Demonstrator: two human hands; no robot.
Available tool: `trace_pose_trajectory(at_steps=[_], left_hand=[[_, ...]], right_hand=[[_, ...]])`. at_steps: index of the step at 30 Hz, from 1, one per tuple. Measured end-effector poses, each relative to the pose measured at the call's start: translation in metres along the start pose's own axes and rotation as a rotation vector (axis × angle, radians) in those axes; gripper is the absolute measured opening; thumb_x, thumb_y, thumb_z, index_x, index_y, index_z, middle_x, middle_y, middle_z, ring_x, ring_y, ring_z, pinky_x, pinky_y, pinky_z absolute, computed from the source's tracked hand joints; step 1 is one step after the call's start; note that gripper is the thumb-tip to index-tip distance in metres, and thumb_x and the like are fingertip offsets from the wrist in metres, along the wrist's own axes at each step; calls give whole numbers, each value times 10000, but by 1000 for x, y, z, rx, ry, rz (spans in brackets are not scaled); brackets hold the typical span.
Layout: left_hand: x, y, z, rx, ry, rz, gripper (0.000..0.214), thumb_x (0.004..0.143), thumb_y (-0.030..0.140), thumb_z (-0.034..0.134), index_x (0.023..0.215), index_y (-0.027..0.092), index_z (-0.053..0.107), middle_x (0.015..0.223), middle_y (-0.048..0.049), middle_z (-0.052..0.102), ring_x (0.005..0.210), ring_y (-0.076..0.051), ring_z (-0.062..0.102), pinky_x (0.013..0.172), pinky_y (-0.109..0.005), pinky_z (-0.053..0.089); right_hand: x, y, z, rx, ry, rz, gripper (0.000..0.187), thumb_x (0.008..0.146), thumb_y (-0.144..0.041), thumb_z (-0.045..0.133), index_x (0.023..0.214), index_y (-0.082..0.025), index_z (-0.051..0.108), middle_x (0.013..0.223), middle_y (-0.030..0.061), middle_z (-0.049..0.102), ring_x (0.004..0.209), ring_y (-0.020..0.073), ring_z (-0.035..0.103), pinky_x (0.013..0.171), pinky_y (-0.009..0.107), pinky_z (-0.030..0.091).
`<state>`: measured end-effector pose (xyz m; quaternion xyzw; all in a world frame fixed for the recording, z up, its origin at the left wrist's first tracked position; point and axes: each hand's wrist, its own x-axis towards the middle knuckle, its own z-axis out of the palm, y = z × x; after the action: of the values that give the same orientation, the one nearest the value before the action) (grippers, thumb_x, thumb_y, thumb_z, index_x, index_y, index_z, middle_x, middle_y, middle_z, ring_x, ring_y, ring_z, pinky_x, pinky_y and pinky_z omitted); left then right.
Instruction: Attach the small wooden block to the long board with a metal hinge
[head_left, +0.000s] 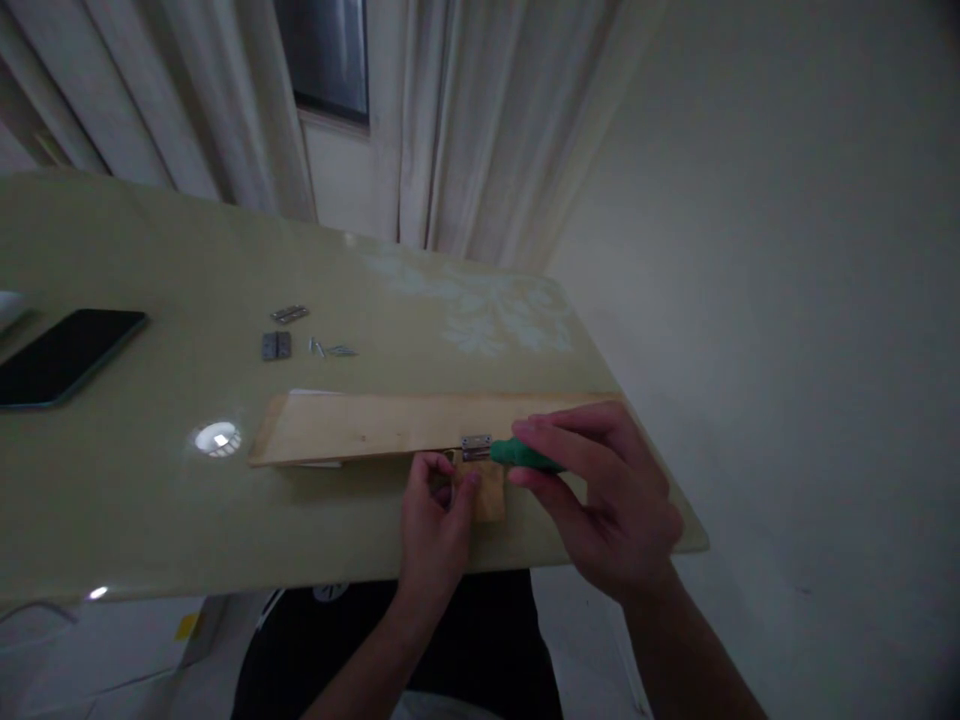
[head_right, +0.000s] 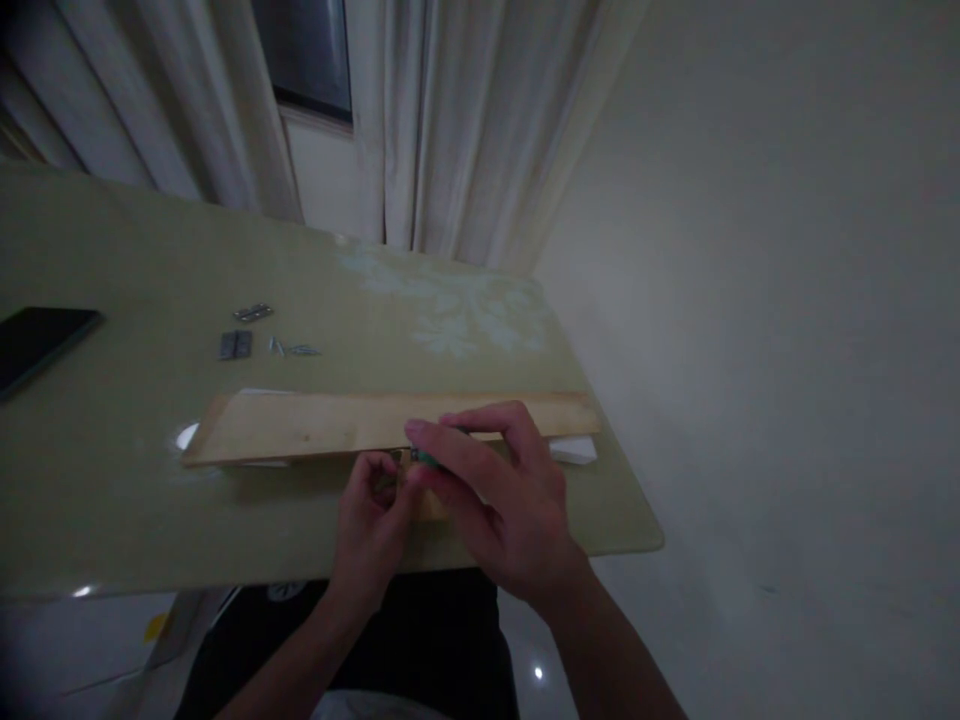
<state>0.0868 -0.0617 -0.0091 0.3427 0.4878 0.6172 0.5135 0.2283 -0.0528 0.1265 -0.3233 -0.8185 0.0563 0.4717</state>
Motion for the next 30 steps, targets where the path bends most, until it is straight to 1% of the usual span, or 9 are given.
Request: trace_pose_trajectory(at_steps=[4,6,9,12,16,19,25,28,30], left_hand=[[0,-2,-1,10,-13,-17,376,838,419,776,914,241,454,790,58,562,558,-88,535,498,-182,401],[1,-2,-2,12,-12,-26,378,840,425,773,922,243,452,791,56,567,568,-95,541,504,-189,416],[1,-1,-2,1,-11,-29,384,811,398,792,909,241,455,772,62,549,576,-96,540,513,-188,418],[1,1,-2,-12,-8,-20,385,792,368,802,889,238,453,760,66,543,582,-92,539,526,-184,412],[1,-2,-2,-1,-5,-28,368,828,394,780,915,244,456,818,48,585,591,-97,556,524,-192,417],[1,-2,-2,5,-3,-30,369,826,397,783,915,244,460,795,50,581,584,-100,558,519,-192,414],[3,4,-1,7,12,-15,389,782,386,804,866,239,453,738,59,564,590,-109,585,520,-184,425],[4,1,-2,34,20,-47,406,785,424,799,889,244,450,796,33,608,626,-136,623,534,-209,466],[4,-2,-3,56,19,-74,408,794,441,788,915,247,450,842,15,633,641,-146,635,539,-223,477]], right_hand=[[3,-7,-12,54,-233,84,564,995,-72,587,1527,-250,530,1510,83,578,1382,210,565,1175,379,489],[3,-8,-14,102,-227,89,566,990,-38,579,1508,-262,546,1474,62,623,1359,195,591,1166,368,501],[0,-4,-9,154,-120,41,518,915,-50,726,1375,-280,661,1292,30,719,1183,178,690,1005,314,599],[1,-2,-5,118,-50,35,516,860,-105,817,1329,-275,689,1207,18,735,1091,160,710,943,278,608],[8,-3,-15,56,-215,126,530,973,-119,682,1474,-260,578,1371,44,684,1249,156,650,1098,284,526],[12,-4,-21,95,-261,129,466,971,-115,682,1409,-267,627,1336,29,712,1235,158,665,1099,293,528],[7,2,-6,96,-46,127,474,799,-146,881,1228,-279,729,1116,-2,780,994,164,733,911,288,605],[4,6,5,163,123,198,457,873,-165,818,1292,-308,708,1125,4,763,998,176,725,916,324,610],[5,7,10,261,310,200,429,954,-196,719,1362,-316,669,1152,27,725,1031,200,719,906,368,627]])
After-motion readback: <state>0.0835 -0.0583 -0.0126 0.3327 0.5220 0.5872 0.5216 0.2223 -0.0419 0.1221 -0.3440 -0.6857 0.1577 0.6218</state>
